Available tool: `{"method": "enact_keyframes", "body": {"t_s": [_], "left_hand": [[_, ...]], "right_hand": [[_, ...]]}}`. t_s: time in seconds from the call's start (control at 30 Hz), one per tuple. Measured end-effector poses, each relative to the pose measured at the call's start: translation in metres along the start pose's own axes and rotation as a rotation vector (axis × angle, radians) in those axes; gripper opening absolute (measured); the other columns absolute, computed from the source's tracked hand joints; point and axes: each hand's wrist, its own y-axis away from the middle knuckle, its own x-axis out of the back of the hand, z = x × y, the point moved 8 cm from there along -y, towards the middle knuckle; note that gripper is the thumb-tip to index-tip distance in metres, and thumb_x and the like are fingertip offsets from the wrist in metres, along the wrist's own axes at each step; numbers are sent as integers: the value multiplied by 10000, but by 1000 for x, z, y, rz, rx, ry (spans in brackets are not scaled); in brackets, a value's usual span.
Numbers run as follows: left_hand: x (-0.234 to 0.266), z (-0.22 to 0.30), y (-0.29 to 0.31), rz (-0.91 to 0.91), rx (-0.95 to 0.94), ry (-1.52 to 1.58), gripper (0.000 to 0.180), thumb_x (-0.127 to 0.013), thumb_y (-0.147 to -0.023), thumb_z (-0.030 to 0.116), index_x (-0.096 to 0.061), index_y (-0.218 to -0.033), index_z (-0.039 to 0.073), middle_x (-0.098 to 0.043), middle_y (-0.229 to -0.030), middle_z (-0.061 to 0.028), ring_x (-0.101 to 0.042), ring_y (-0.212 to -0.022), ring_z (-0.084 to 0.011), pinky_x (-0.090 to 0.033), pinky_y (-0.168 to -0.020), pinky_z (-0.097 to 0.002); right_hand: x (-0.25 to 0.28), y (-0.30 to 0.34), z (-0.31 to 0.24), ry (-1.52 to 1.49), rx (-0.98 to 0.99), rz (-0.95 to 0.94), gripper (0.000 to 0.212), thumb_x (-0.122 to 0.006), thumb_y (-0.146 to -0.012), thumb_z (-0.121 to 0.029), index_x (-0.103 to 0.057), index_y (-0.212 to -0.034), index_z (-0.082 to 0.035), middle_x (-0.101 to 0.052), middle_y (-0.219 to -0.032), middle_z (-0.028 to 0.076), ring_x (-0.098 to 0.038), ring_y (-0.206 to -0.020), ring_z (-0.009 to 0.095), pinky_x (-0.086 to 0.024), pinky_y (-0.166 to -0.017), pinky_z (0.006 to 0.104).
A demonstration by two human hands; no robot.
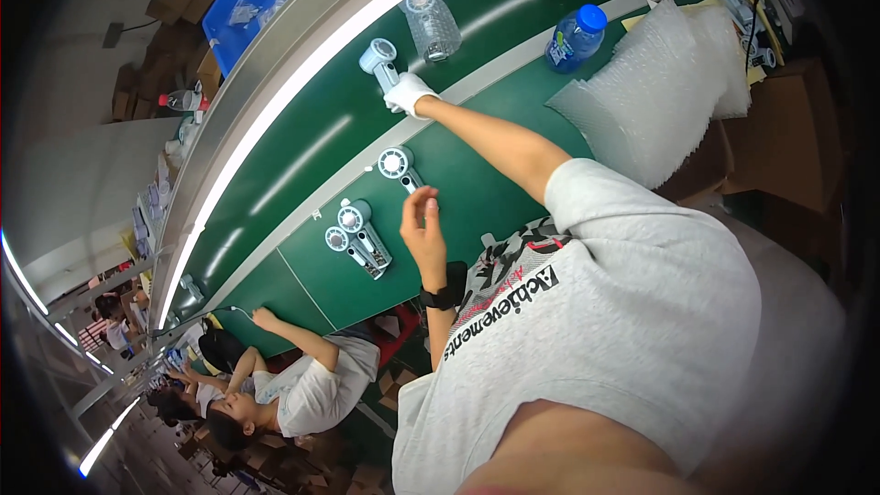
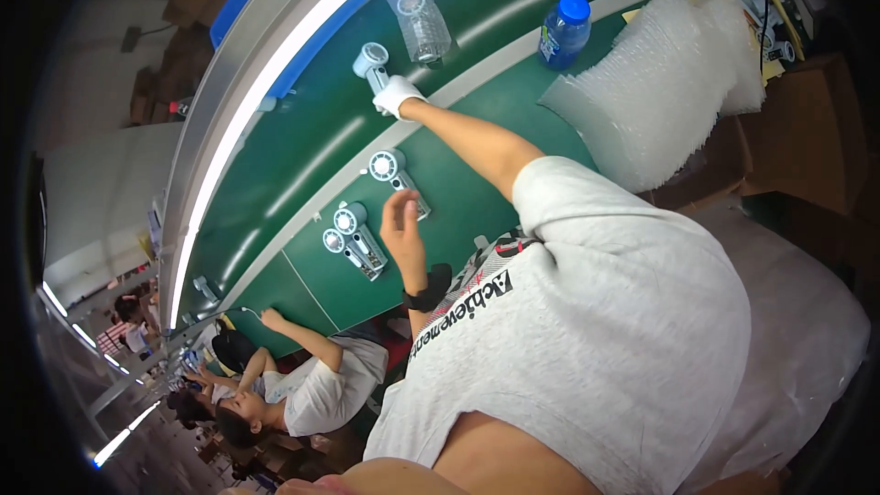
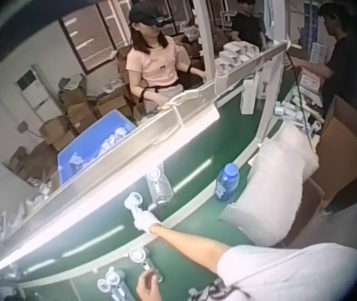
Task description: The person picks up a handheld fan, turns it over, and slides it into a bubble wrap sleeve. They then place the packaged fan on the table and repeat the process with several other fans.
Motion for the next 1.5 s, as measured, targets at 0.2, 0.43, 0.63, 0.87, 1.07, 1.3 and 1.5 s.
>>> {"method": "enact_keyframes", "body": {"t_s": [0.2, 0.43, 0.63, 0.87, 1.07, 1.3, 1.5], "left_hand": [[23, -45, -51, 304, 541, 900, 555, -292, -901, 493, -404, -1143, 7, -536, -897, -102, -538, -702, -179, -451, -627, -271], [-19, 10, -36, -175, 289, 1115, 575, -302, -871, 537, -439, -1041, 5, -513, -831, -102, -510, -623, -183, -457, -481, -292], [-47, 40, -14, -347, 340, 1195, 583, -299, -867, 545, -442, -1031, 5, -502, -802, -97, -507, -566, -176, -450, -413, -283], [-45, 34, -5, -357, 425, 1211, 569, -298, -873, 533, -440, -1011, 0, -503, -788, -101, -509, -538, -173, -444, -380, -254], [-47, 34, -5, -348, 493, 1231, 555, -297, -882, 515, -439, -993, -9, -513, -783, -106, -510, -525, -171, -450, -387, -258], [-41, 41, -6, -347, 432, 963, 537, -296, -889, 499, -440, -979, -11, -517, -774, -107, -525, -533, -168, -453, -388, -255], [-39, 48, -3, -394, 405, 945, 441, -421, -888, 380, -383, -1077, -16, -520, -919, -132, -558, -697, -183, -489, -555, -283]], "right_hand": [[24, 150, -42, -466, -6, -463, 373, -571, -764, -353, -523, -903, -10, -578, -638, 88, -592, -597, 219, -470, -519, 296], [136, 180, -102, -298, 347, -146, 395, -596, -779, -308, -531, -1038, -17, -612, -871, 133, -600, -758, 203, -468, -708, 313], [112, 175, -143, -677, 496, -578, 275, -574, -761, -188, -595, -987, -34, -611, -910, 94, -579, -837, 169, -464, -749, 270], [104, 181, -133, -704, 379, -519, 286, -568, -725, -76, -600, -1006, -38, -610, -935, 71, -567, -832, 127, -459, -751, 245], [102, 179, -129, -585, 316, -594, 318, -563, -743, -51, -579, -1060, -21, -610, -939, 74, -562, -870, 122, -447, -796, 250], [107, 173, -124, -1017, 261, -698, 369, -542, -727, -43, -559, -1096, -50, -606, -922, 67, -554, -822, 110, -451, -765, 237], [105, 174, -121, -778, 276, -617, 357, -585, -709, -58, -573, -1066, -58, -606, -908, 66, -558, -824, 106, -453, -778, 241]]}}
